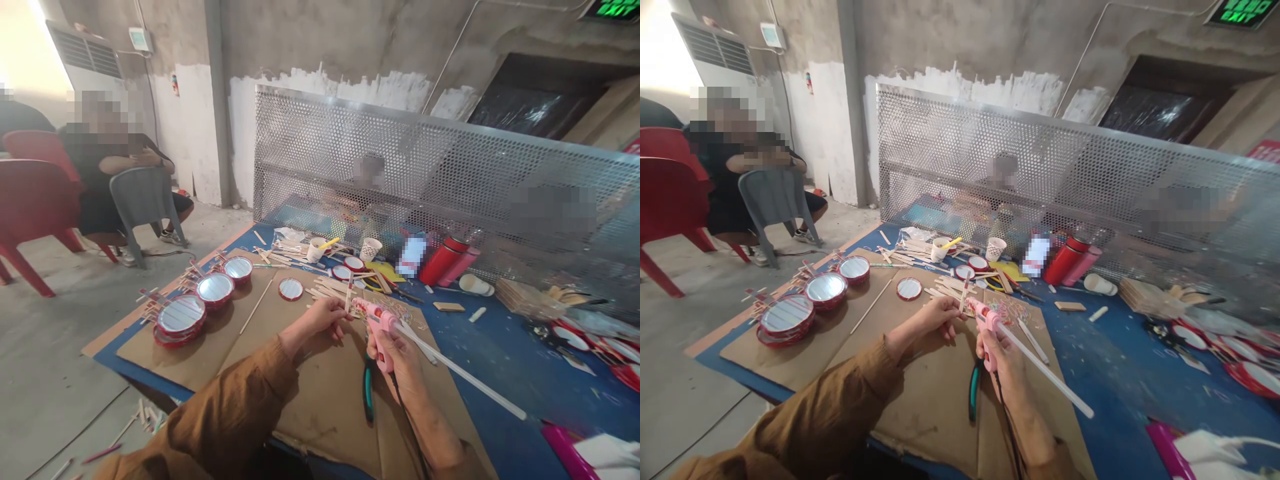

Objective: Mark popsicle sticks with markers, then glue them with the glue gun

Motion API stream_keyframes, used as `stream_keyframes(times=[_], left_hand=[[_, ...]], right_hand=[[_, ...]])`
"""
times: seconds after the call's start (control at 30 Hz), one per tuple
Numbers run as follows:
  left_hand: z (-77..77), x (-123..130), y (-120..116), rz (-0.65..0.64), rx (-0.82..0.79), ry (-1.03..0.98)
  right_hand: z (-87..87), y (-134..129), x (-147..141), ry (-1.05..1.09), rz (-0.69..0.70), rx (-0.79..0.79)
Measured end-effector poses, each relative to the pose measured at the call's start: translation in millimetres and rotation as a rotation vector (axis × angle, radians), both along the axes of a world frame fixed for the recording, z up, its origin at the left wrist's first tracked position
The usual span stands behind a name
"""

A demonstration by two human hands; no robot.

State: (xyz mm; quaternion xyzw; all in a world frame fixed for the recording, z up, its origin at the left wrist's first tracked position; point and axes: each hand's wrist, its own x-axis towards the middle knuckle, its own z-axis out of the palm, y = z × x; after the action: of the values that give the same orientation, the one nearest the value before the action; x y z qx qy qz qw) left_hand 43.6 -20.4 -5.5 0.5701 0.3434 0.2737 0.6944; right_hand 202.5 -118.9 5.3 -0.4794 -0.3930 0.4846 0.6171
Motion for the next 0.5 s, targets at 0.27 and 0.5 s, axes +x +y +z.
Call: stream_keyframes(times=[0.27, 0.5], left_hand=[[-5.0, 2.3, 5.3, 0.003, 0.000, -0.017], [-7.7, 3.0, 6.9, 0.021, 0.002, -0.047]], right_hand=[[-1.4, -0.7, -0.2, 0.006, -0.003, -0.003], [-3.2, 0.8, 1.4, -0.007, -0.001, -0.013]])
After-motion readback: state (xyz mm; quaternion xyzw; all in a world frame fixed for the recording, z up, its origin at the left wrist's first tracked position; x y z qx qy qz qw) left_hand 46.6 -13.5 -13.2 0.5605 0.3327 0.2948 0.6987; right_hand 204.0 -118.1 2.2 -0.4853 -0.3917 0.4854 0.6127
